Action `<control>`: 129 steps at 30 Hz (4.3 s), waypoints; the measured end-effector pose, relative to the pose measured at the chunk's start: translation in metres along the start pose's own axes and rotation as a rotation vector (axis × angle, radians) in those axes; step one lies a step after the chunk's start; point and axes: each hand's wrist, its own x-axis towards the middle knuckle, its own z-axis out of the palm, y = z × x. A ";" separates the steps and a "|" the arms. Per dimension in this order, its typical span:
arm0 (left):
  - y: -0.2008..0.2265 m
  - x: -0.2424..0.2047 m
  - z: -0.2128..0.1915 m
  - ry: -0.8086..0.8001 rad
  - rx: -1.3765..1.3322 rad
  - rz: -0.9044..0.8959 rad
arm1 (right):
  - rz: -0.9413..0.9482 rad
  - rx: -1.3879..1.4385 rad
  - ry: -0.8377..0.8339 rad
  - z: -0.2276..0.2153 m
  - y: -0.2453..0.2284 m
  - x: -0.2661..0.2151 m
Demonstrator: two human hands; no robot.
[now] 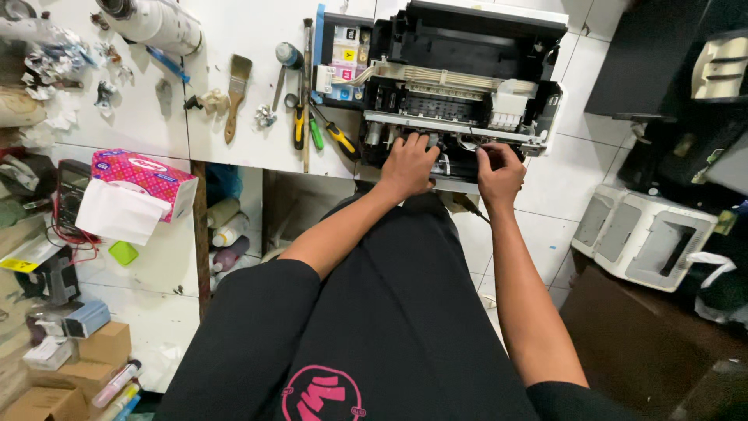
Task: The person works on the internal components of a disassembled printer placed on a cluttered workbench. They use their hands to manipulate wires and parts inside the device, then use a white cloth to wipe the internal mechanisms.
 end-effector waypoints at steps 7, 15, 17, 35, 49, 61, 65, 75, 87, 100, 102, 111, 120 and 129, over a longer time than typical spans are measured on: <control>0.000 -0.002 0.007 0.014 -0.008 -0.013 | 0.003 -0.018 -0.065 -0.001 0.000 -0.002; 0.002 -0.002 0.007 0.003 -0.035 -0.029 | 0.044 -0.037 -0.120 0.000 0.006 -0.002; 0.001 -0.001 0.005 -0.013 -0.031 -0.028 | 0.020 -0.041 -0.117 0.001 0.008 0.001; -0.026 0.009 -0.066 0.231 -0.945 -0.630 | -0.177 0.059 -0.156 0.060 -0.112 -0.010; -0.221 -0.106 -0.071 0.762 -1.146 -1.556 | -0.118 0.107 -0.683 0.178 -0.166 -0.033; -0.296 -0.154 -0.077 1.414 -1.396 -1.595 | -0.229 -0.080 -1.008 0.372 -0.246 -0.023; -0.307 -0.167 -0.086 1.373 -1.291 -1.708 | -0.191 -0.214 -1.050 0.432 -0.269 -0.021; -0.351 -0.177 -0.139 1.129 -1.093 -1.690 | 0.024 -0.049 -1.087 0.431 -0.287 -0.017; -0.400 -0.201 -0.028 0.794 -0.644 -1.800 | 0.434 0.175 -0.970 0.192 -0.234 -0.026; -0.376 -0.213 -0.019 1.106 -0.734 -1.523 | 0.280 0.144 -0.399 0.052 -0.091 0.014; -0.354 -0.204 -0.027 1.244 -0.543 -1.653 | 0.186 0.023 -0.242 0.041 -0.066 0.019; -0.113 -0.038 -0.077 0.887 -0.623 -1.146 | -0.153 -0.358 -0.100 -0.009 0.002 0.038; -0.087 -0.008 -0.067 0.349 -0.333 -0.345 | -0.143 -0.375 -0.152 -0.005 0.031 0.049; -0.095 -0.009 -0.063 0.307 -0.498 -0.456 | -0.097 -0.345 -0.197 -0.005 0.027 0.058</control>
